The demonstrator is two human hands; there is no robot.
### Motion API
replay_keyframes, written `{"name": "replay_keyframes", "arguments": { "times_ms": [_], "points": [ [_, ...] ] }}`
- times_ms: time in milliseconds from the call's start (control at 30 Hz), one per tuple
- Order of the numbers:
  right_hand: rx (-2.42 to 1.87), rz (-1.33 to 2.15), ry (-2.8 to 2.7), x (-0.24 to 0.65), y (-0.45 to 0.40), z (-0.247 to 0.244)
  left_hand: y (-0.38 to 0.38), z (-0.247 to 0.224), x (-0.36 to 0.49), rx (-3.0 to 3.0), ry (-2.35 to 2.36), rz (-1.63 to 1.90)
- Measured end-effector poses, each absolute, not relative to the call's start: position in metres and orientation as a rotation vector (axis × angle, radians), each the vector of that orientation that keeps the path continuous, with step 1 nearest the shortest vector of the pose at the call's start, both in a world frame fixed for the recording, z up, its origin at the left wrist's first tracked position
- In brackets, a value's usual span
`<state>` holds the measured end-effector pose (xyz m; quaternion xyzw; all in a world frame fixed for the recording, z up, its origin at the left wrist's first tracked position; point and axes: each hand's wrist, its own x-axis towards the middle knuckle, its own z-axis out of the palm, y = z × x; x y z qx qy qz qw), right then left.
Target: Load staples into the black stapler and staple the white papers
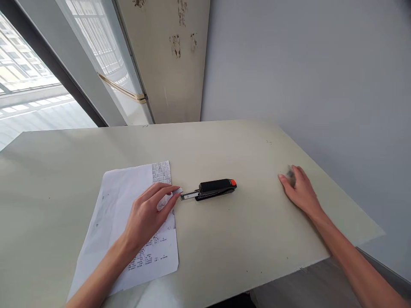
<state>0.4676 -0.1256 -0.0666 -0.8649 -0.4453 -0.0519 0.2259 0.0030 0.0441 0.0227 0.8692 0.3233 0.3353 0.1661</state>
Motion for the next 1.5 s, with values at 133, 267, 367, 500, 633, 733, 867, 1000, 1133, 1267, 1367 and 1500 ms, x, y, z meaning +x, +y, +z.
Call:
{"name": "replay_keyframes", "arguments": {
  "times_ms": [133, 267, 367, 500, 633, 733, 867, 1000, 1133, 1267, 1367, 1500],
  "points": [
    [-2.278, 0.038, -1.435, 0.431, -0.052, -0.06, 0.042, 0.021, 0.002, 2.488, 0.878, 0.957],
    [-1.989, 0.254, -1.814, 0.387, 0.03, -0.048, 0.038, 0.018, -0.001, 2.566, 0.819, 0.98],
    [-1.771, 0.335, -2.051, 0.352, 0.087, -0.044, 0.035, 0.016, -0.002, 2.633, 0.794, 0.996],
    [-1.5, 0.421, -2.274, 0.301, 0.149, -0.042, 0.033, 0.014, -0.003, 2.705, 0.786, 1.011],
    [-1.233, 0.577, -2.387, 0.246, 0.189, -0.035, 0.035, 0.011, -0.006, 2.682, 0.816, 1.01],
    [-1.132, 0.838, -2.274, 0.211, 0.205, -0.021, 0.035, 0.01, -0.007, 2.66, 0.832, 0.999],
    [-1.102, 1.293, -1.95, 0.194, 0.205, 0.008, 0.035, 0.01, -0.006, 2.633, 0.859, 0.968],
    [-1.168, 1.309, -1.818, 0.22, 0.164, 0.028, 0.033, 0.011, -0.006, 2.607, 0.871, 0.938],
    [-1.249, 1.204, -1.679, 0.268, 0.084, 0.028, 0.03, 0.01, -0.003, 2.611, 0.84, 0.89],
    [-1.419, 1.165, -1.52, 0.3, 0.005, 0.017, 0.028, 0.008, 0.004, 2.628, 0.838, 0.833],
    [-1.465, 1.154, -1.498, 0.307, -0.025, 0.01, 0.027, 0.007, 0.01, 2.637, 0.846, 0.79],
    [-1.489, 1.137, -1.522, 0.306, -0.03, 0.009, 0.027, 0.007, 0.014, 2.668, 0.844, 0.78]
  ]
}}
